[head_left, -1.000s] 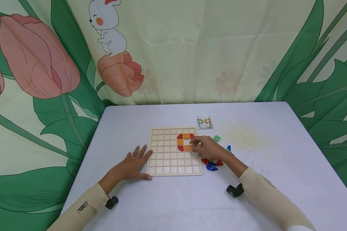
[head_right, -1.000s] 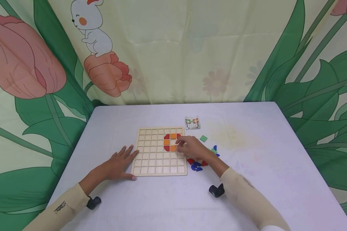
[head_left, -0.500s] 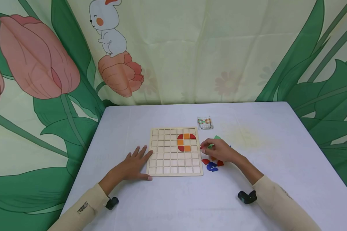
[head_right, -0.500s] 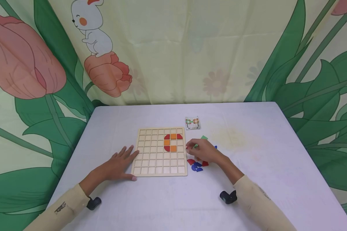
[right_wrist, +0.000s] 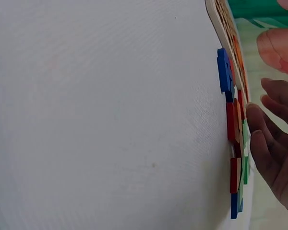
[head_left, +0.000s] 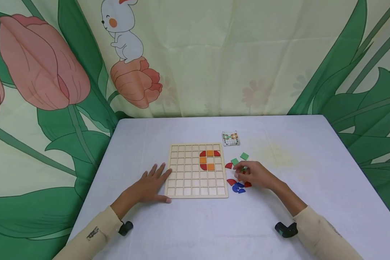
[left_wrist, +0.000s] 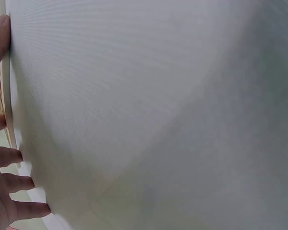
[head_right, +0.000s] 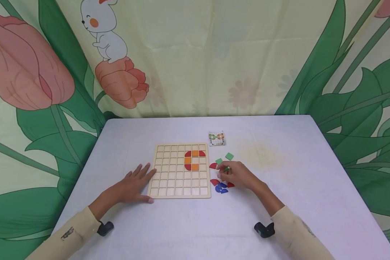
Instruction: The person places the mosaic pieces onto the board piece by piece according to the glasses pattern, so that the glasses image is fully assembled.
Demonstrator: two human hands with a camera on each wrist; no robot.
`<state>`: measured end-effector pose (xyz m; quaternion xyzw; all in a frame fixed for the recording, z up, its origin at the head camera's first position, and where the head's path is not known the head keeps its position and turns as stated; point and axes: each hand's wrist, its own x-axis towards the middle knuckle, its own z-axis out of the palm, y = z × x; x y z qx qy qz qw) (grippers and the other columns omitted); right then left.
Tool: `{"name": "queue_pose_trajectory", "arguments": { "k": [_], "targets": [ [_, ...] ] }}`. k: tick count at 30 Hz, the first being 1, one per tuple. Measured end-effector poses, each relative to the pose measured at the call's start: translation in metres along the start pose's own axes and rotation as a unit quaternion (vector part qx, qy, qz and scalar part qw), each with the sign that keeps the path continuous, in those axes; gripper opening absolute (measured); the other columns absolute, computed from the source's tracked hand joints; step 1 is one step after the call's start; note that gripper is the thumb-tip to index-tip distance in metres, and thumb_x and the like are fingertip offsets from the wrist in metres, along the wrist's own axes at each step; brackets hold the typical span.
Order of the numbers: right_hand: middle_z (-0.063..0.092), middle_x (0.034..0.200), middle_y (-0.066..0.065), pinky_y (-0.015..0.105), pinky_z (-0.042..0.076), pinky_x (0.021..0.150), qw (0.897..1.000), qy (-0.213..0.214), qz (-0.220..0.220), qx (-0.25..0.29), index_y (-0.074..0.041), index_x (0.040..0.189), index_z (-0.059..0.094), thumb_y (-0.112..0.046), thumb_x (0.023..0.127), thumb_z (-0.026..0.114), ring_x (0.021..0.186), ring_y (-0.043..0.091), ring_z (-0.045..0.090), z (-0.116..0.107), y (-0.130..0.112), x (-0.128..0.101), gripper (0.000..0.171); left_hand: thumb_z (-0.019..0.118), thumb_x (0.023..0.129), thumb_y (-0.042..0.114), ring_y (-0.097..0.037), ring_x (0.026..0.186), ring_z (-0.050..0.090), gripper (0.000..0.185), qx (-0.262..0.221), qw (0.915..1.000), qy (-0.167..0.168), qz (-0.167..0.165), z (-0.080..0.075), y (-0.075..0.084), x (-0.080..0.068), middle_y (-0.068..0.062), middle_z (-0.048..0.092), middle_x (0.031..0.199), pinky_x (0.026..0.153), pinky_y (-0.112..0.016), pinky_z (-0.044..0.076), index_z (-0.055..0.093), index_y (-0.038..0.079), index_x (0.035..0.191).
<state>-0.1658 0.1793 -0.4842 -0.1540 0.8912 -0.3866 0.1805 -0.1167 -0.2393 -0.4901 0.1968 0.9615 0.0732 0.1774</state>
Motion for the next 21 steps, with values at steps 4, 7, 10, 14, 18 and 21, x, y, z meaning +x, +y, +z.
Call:
{"name": "queue_pose_trajectory", "arguments": {
  "k": [4, 7, 10, 14, 18, 21],
  "targets": [
    [0.069, 0.097, 0.001, 0.028, 0.055, 0.059, 1.0, 0.003, 0.006, -0.013, -0.011, 0.116, 0.071, -0.016, 0.09, 0.075, 0.069, 0.019, 0.058, 0.001, -0.001, -0.003, 0.027, 0.07, 0.076, 0.074, -0.048, 0.153, 0.011, 0.112, -0.001, 1.0, 0.001, -0.001, 0.0, 0.0, 0.0, -0.018, 0.013, 0.168, 0.112, -0.072, 0.024, 0.024, 0.017, 0.161],
    [0.069, 0.098, 0.0, 0.026, 0.053, 0.059, 0.999, 0.006, -0.002, -0.032, -0.013, 0.115, 0.072, -0.018, 0.089, 0.077, 0.073, 0.018, 0.057, 0.003, -0.001, -0.004, 0.027, 0.069, 0.076, 0.074, -0.048, 0.153, 0.011, 0.112, -0.001, 1.0, 0.0, -0.001, -0.001, 0.001, 0.0, -0.018, 0.012, 0.168, 0.113, -0.072, 0.024, 0.023, 0.018, 0.161],
    [0.069, 0.1, -0.001, 0.023, 0.051, 0.063, 0.998, 0.006, -0.018, -0.056, -0.013, 0.114, 0.072, -0.02, 0.088, 0.078, 0.081, 0.016, 0.056, 0.006, -0.001, -0.005, 0.028, 0.07, 0.076, 0.074, -0.048, 0.153, 0.011, 0.112, 0.0, 1.0, -0.002, -0.001, -0.001, 0.001, 0.001, -0.018, 0.012, 0.168, 0.113, -0.072, 0.024, 0.023, 0.018, 0.161],
    [0.07, 0.104, -0.002, 0.022, 0.052, 0.073, 0.997, 0.006, -0.029, -0.075, -0.013, 0.114, 0.073, -0.022, 0.088, 0.079, 0.092, 0.015, 0.056, 0.01, -0.004, -0.005, 0.029, 0.07, 0.077, 0.073, -0.049, 0.153, 0.011, 0.111, 0.001, 1.0, -0.002, 0.0, -0.002, 0.001, 0.0, -0.019, 0.012, 0.168, 0.112, -0.072, 0.024, 0.023, 0.017, 0.161],
    [0.071, 0.105, -0.002, 0.026, 0.054, 0.081, 0.995, 0.011, -0.029, -0.098, -0.014, 0.113, 0.074, -0.022, 0.087, 0.08, 0.096, 0.015, 0.058, 0.015, -0.007, -0.004, 0.028, 0.07, 0.077, 0.073, -0.049, 0.153, 0.011, 0.111, 0.0, 1.0, -0.003, 0.0, -0.002, 0.001, 0.0, -0.019, 0.013, 0.168, 0.112, -0.072, 0.024, 0.023, 0.017, 0.161],
    [0.07, 0.103, -0.002, 0.029, 0.054, 0.083, 0.993, 0.016, -0.027, -0.115, -0.014, 0.111, 0.074, -0.022, 0.086, 0.081, 0.094, 0.015, 0.058, 0.018, -0.009, -0.002, 0.028, 0.07, 0.076, 0.074, -0.048, 0.153, 0.011, 0.112, 0.001, 1.0, -0.005, -0.002, -0.002, 0.001, 0.0, -0.018, 0.012, 0.168, 0.113, -0.072, 0.024, 0.023, 0.018, 0.161]
  ]
}}
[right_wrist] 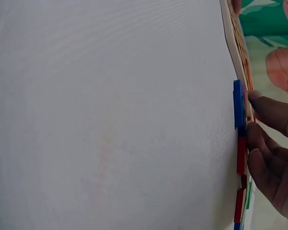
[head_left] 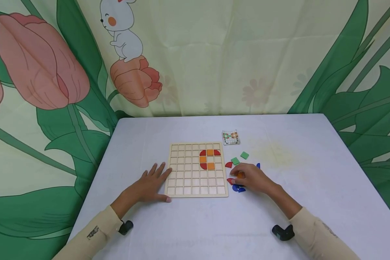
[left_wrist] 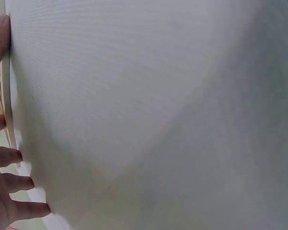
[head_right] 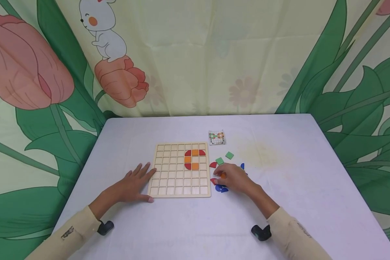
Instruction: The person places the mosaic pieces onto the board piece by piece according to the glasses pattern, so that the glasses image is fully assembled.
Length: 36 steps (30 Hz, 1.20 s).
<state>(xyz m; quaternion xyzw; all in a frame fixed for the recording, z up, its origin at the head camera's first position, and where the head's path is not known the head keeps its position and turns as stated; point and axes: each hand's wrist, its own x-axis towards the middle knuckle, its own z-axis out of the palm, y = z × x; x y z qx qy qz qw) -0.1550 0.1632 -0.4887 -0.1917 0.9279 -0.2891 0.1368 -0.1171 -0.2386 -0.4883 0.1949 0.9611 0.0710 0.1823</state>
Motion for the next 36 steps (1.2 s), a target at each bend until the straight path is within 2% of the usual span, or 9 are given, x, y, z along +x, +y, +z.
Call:
{"name": "queue_pose_trajectory", "arguments": {
  "k": [5, 12, 16, 20, 28, 32, 36],
  "targets": [
    [0.068, 0.094, -0.006, 0.027, 0.054, 0.08, 1.0, -0.003, 0.01, -0.019, -0.014, 0.109, 0.076, -0.025, 0.085, 0.082, 0.088, 0.013, 0.057, 0.004, -0.003, 0.003, 0.027, 0.069, 0.076, 0.074, -0.048, 0.153, 0.011, 0.112, 0.0, 1.0, 0.005, 0.002, 0.001, 0.0, 0.0, -0.018, 0.013, 0.168, 0.112, -0.072, 0.024, 0.023, 0.018, 0.161],
    [0.068, 0.092, -0.008, 0.028, 0.054, 0.08, 0.999, -0.026, -0.004, -0.045, -0.016, 0.105, 0.079, -0.024, 0.086, 0.081, 0.086, 0.011, 0.056, 0.004, -0.008, 0.005, 0.021, 0.068, 0.076, 0.076, -0.048, 0.153, 0.011, 0.112, 0.002, 1.0, 0.006, 0.0, 0.003, -0.001, 0.002, -0.018, 0.013, 0.168, 0.112, -0.072, 0.024, 0.024, 0.018, 0.161],
    [0.064, 0.087, -0.011, 0.022, 0.054, 0.076, 0.999, -0.037, -0.01, -0.033, -0.019, 0.098, 0.077, -0.021, 0.085, 0.081, 0.084, 0.011, 0.056, 0.003, -0.009, 0.006, 0.013, 0.067, 0.076, 0.077, -0.047, 0.153, 0.01, 0.113, 0.002, 1.0, 0.003, -0.001, 0.003, -0.002, 0.002, -0.017, 0.012, 0.169, 0.113, -0.072, 0.024, 0.022, 0.019, 0.161],
    [0.06, 0.081, -0.011, 0.021, 0.054, 0.072, 0.999, -0.044, -0.017, -0.019, -0.021, 0.094, 0.071, -0.018, 0.085, 0.082, 0.081, 0.012, 0.055, 0.002, -0.01, 0.007, 0.014, 0.068, 0.076, 0.076, -0.047, 0.154, 0.009, 0.113, 0.004, 1.0, 0.002, -0.002, 0.003, -0.002, 0.003, -0.017, 0.011, 0.169, 0.113, -0.072, 0.023, 0.022, 0.019, 0.162],
    [0.062, 0.085, -0.008, 0.019, 0.053, 0.07, 0.998, -0.063, -0.018, 0.01, -0.014, 0.11, 0.07, -0.015, 0.089, 0.077, 0.081, 0.012, 0.056, -0.004, -0.011, 0.005, 0.022, 0.068, 0.076, 0.075, -0.047, 0.153, 0.01, 0.113, 0.005, 1.0, -0.004, -0.005, 0.002, 0.0, 0.002, -0.018, 0.011, 0.168, 0.113, -0.071, 0.024, 0.022, 0.018, 0.161],
    [0.061, 0.085, -0.004, 0.021, 0.051, 0.063, 0.997, -0.071, -0.007, 0.029, -0.013, 0.119, 0.071, -0.014, 0.092, 0.073, 0.077, 0.014, 0.056, -0.009, -0.012, 0.005, 0.027, 0.07, 0.076, 0.074, -0.048, 0.153, 0.011, 0.112, 0.004, 1.0, -0.001, -0.003, 0.001, 0.0, 0.001, -0.018, 0.012, 0.168, 0.113, -0.072, 0.024, 0.023, 0.017, 0.161],
    [0.06, 0.085, -0.001, 0.024, 0.049, 0.055, 0.996, -0.076, -0.005, 0.05, -0.013, 0.12, 0.072, -0.013, 0.094, 0.07, 0.07, 0.015, 0.056, -0.013, -0.011, 0.005, 0.026, 0.069, 0.077, 0.074, -0.048, 0.153, 0.011, 0.111, 0.006, 1.0, 0.002, -0.001, 0.0, 0.0, 0.001, -0.019, 0.012, 0.168, 0.113, -0.072, 0.024, 0.023, 0.017, 0.161]
  ]
}}
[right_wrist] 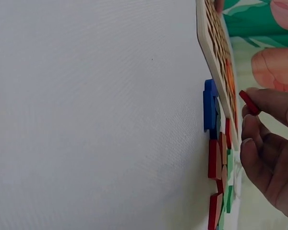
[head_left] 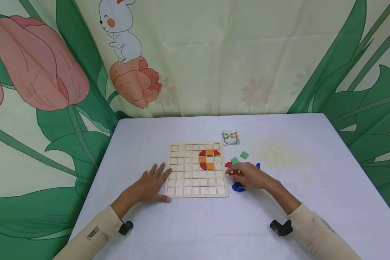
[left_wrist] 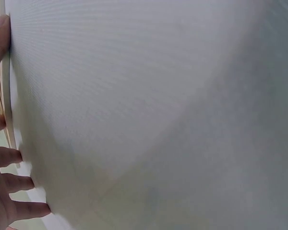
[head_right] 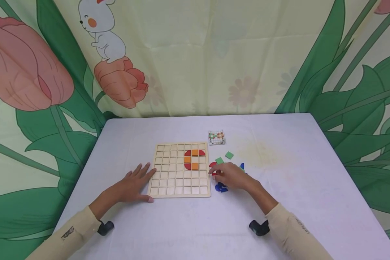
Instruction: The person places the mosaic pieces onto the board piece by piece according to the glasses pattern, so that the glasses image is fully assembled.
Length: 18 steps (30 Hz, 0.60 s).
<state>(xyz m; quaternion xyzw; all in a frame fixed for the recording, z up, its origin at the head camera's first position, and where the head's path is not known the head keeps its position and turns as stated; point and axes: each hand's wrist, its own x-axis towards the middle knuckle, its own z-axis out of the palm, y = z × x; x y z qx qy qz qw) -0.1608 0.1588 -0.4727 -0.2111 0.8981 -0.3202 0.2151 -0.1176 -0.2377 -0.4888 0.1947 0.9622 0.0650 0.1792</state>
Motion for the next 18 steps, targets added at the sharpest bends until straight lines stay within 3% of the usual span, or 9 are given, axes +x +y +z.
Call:
{"name": "queue_pose_trajectory", "arguments": {
  "k": [9, 18],
  "targets": [
    [0.062, 0.088, -0.003, 0.024, 0.049, 0.053, 0.999, 0.026, -0.036, 0.012, -0.013, 0.115, 0.069, -0.015, 0.095, 0.07, 0.067, 0.013, 0.055, -0.0021, -0.0007, 0.004, 0.02, 0.068, 0.077, 0.075, -0.048, 0.153, 0.011, 0.112, 0.001, 1.0, -0.001, 0.002, -0.0004, -0.0009, 0.0003, -0.019, 0.012, 0.168, 0.112, -0.072, 0.025, 0.023, 0.017, 0.161],
    [0.059, 0.087, -0.002, 0.022, 0.045, 0.054, 0.998, 0.014, -0.054, 0.024, -0.014, 0.112, 0.068, -0.015, 0.094, 0.07, 0.065, 0.013, 0.053, -0.0031, -0.0025, 0.0101, 0.018, 0.067, 0.076, 0.077, -0.048, 0.153, 0.011, 0.113, 0.005, 1.0, -0.003, 0.003, 0.0018, -0.0019, 0.0006, -0.018, 0.012, 0.168, 0.112, -0.072, 0.025, 0.022, 0.018, 0.161]
  ]
}}
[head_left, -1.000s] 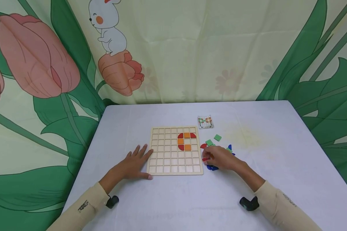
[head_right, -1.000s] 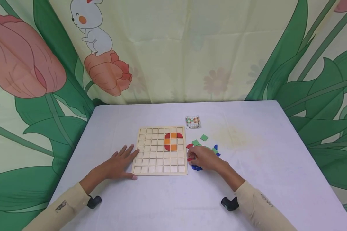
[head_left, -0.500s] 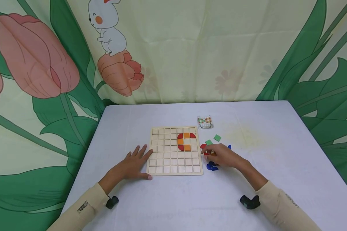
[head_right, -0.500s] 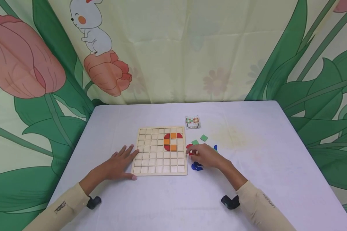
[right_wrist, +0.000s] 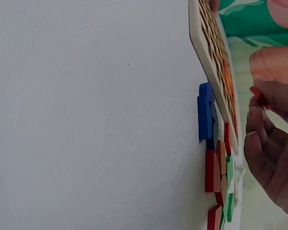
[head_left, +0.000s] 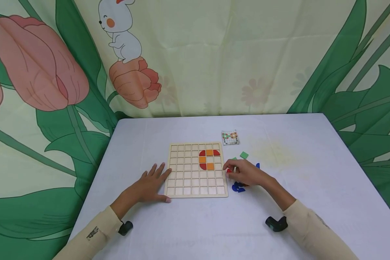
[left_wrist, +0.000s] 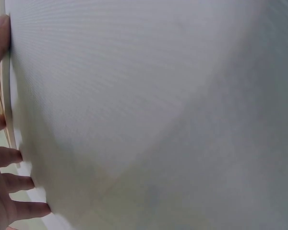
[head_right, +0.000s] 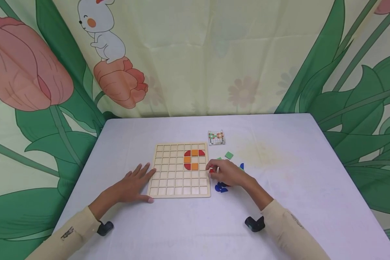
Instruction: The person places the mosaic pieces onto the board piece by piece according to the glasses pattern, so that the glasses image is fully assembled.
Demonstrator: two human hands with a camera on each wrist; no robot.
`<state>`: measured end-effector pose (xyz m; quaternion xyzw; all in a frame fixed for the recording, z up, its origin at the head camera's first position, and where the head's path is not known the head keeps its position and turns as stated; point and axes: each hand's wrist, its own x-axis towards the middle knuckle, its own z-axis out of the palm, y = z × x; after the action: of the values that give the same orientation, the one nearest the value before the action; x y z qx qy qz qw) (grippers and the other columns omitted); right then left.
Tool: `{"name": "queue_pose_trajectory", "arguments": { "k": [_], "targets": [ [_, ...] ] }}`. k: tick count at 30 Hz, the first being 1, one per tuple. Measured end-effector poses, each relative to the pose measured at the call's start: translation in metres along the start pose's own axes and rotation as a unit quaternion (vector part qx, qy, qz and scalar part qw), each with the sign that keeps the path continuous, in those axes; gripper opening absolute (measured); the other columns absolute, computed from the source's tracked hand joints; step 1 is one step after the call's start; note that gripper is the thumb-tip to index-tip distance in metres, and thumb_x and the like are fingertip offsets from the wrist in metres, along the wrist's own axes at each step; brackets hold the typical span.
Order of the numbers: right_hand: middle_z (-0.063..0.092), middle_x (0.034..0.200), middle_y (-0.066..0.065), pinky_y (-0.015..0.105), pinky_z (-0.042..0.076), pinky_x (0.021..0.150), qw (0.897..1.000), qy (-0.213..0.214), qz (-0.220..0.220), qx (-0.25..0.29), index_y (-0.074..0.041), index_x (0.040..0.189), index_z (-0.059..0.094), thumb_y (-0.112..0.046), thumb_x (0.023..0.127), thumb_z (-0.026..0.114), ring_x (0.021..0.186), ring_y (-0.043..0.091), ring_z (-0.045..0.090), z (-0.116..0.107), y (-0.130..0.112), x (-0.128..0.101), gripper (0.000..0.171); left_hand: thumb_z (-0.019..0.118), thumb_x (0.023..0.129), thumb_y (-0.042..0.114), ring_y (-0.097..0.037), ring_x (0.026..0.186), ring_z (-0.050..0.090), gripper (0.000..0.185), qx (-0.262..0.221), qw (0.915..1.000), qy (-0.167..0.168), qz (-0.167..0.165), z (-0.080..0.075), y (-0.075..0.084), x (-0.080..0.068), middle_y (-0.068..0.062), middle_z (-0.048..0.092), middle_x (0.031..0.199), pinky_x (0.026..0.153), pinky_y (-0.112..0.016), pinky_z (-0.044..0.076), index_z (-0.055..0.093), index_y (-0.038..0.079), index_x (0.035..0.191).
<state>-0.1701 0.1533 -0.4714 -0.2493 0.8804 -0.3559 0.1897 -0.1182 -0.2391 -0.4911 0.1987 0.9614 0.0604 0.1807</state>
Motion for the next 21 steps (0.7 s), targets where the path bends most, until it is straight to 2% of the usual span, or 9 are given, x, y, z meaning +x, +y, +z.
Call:
{"name": "queue_pose_trajectory", "arguments": {
  "k": [4, 12, 16, 21],
  "targets": [
    [0.058, 0.085, -0.002, 0.022, 0.042, 0.055, 1.0, 0.0, 0.0, 0.003, -0.014, 0.11, 0.07, -0.018, 0.094, 0.071, 0.066, 0.014, 0.052, 0.001, 0.0, 0.004, 0.016, 0.067, 0.076, 0.077, -0.047, 0.153, 0.01, 0.113, 0.003, 1.0, -0.001, -0.003, 0.001, 0.0, 0.001, -0.017, 0.011, 0.169, 0.113, -0.071, 0.025, 0.022, 0.019, 0.162],
    [0.062, 0.083, -0.001, 0.023, 0.044, 0.054, 0.999, 0.011, 0.009, 0.036, -0.012, 0.108, 0.074, -0.022, 0.088, 0.078, 0.065, 0.017, 0.054, 0.001, 0.001, 0.01, 0.023, 0.068, 0.075, 0.077, -0.046, 0.154, 0.009, 0.113, -0.002, 1.0, -0.003, -0.008, 0.002, 0.001, 0.001, -0.016, 0.011, 0.169, 0.113, -0.071, 0.024, 0.022, 0.02, 0.162],
    [0.061, 0.084, 0.002, 0.024, 0.044, 0.05, 0.998, 0.018, 0.021, 0.06, -0.009, 0.112, 0.074, -0.02, 0.089, 0.077, 0.06, 0.018, 0.054, 0.0, 0.003, 0.012, 0.026, 0.068, 0.075, 0.077, -0.046, 0.154, 0.009, 0.113, -0.001, 0.9999, -0.003, -0.01, 0.001, 0.001, 0.001, -0.016, 0.011, 0.169, 0.114, -0.07, 0.024, 0.022, 0.02, 0.162],
    [0.061, 0.089, 0.005, 0.024, 0.045, 0.053, 0.996, 0.015, 0.03, 0.08, -0.006, 0.12, 0.071, -0.022, 0.092, 0.074, 0.065, 0.02, 0.056, -0.002, 0.009, 0.015, 0.032, 0.068, 0.076, 0.076, -0.046, 0.154, 0.01, 0.113, -0.003, 1.0, -0.001, -0.007, 0.001, 0.001, 0.001, -0.017, 0.012, 0.169, 0.114, -0.071, 0.024, 0.022, 0.019, 0.161]
  ]
}}
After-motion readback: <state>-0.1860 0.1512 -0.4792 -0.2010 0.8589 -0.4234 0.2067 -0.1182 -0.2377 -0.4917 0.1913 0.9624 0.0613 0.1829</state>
